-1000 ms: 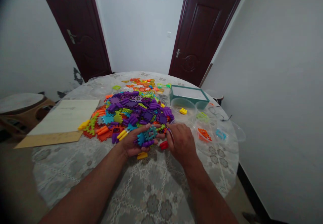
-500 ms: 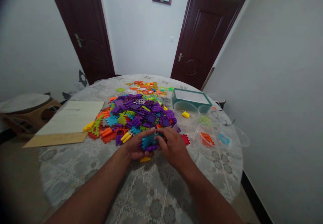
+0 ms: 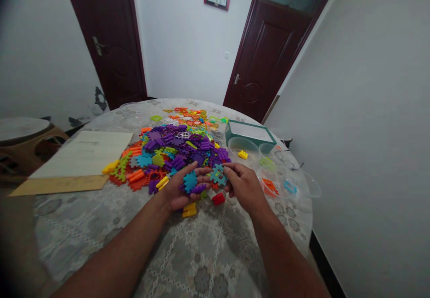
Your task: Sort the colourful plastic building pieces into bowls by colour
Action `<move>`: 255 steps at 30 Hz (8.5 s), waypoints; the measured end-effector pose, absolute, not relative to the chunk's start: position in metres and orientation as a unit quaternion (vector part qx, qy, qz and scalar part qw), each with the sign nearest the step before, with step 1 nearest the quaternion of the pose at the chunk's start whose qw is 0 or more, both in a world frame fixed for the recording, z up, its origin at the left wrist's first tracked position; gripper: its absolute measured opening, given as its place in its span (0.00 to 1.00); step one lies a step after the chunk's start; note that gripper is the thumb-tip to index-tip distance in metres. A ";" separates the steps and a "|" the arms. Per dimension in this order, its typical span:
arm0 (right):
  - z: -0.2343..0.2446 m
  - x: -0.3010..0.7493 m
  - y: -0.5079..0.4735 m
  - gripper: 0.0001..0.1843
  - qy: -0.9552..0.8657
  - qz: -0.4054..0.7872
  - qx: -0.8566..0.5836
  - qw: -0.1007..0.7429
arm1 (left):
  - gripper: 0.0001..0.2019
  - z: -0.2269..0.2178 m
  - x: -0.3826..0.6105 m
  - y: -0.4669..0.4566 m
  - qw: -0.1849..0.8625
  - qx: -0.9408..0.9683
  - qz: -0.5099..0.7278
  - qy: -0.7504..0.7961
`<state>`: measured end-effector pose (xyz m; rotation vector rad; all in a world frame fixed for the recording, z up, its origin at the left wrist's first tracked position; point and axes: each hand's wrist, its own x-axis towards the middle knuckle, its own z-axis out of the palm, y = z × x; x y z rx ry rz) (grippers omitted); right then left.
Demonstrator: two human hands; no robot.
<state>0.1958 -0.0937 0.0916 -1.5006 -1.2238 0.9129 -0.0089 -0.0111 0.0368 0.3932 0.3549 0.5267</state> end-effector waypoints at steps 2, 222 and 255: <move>0.091 0.198 -0.098 0.27 -0.508 0.365 -0.610 0.487 | 0.20 0.040 -0.010 -0.011 0.926 0.185 0.272 0.186; -0.016 0.129 -0.086 0.10 -0.788 0.059 -0.568 0.232 | 0.59 -0.020 -0.084 -0.055 0.060 0.801 0.209 0.558; -0.003 0.096 -0.024 0.11 -0.760 -0.045 -0.595 0.256 | 0.45 -0.018 -0.051 -0.072 0.030 0.751 0.311 0.582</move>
